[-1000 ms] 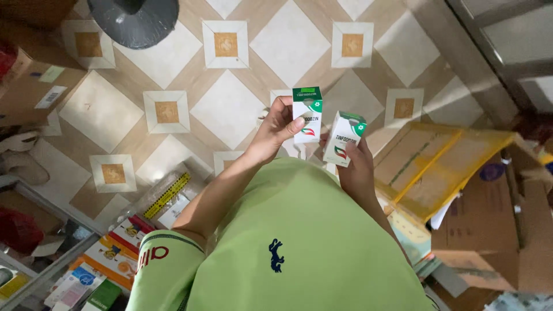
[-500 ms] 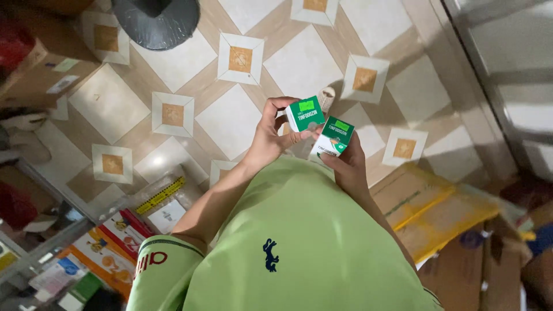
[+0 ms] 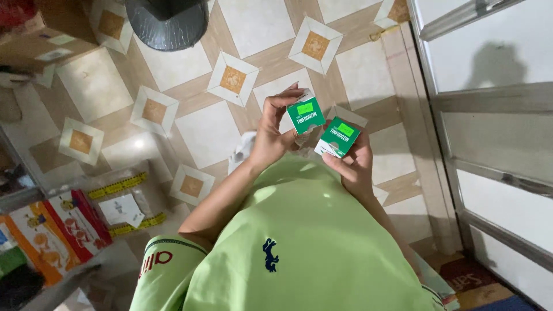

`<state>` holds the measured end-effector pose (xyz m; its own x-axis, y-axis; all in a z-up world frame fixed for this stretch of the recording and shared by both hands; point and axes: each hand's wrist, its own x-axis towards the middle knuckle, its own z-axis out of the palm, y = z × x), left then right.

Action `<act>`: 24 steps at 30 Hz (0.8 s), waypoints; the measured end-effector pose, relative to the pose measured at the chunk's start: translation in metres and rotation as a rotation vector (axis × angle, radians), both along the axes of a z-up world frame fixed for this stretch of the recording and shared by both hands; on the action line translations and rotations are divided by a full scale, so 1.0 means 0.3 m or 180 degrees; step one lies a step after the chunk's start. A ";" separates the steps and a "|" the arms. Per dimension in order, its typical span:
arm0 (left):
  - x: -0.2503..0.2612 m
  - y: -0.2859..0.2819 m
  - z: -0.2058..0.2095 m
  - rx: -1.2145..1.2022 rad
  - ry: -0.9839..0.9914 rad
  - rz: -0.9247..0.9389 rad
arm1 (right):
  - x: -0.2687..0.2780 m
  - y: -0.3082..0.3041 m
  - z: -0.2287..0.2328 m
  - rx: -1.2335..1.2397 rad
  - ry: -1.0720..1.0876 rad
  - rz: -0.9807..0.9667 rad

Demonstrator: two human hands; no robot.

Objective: The person picks up two small green and white boxes labeled 'TINFODOZIN' from a counter, walks to a storage area, and places them on a shelf. The person repeats this process multiple times, retrieving boxes from the counter and stocking them on the shelf.

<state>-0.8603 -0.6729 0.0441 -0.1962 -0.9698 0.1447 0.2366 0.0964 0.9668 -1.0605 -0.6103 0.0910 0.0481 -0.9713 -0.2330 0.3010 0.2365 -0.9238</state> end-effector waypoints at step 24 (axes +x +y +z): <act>-0.310 -0.252 0.018 0.0073 -0.0278 -0.0326 | -0.319 -0.153 -0.136 0.0168 -0.0524 -0.0505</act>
<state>-0.9533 -0.7484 0.0497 -0.3052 -0.9470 0.1007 0.1589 0.0536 0.9858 -1.1562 -0.6562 0.0503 -0.0627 -0.9564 -0.2853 0.4839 0.2209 -0.8468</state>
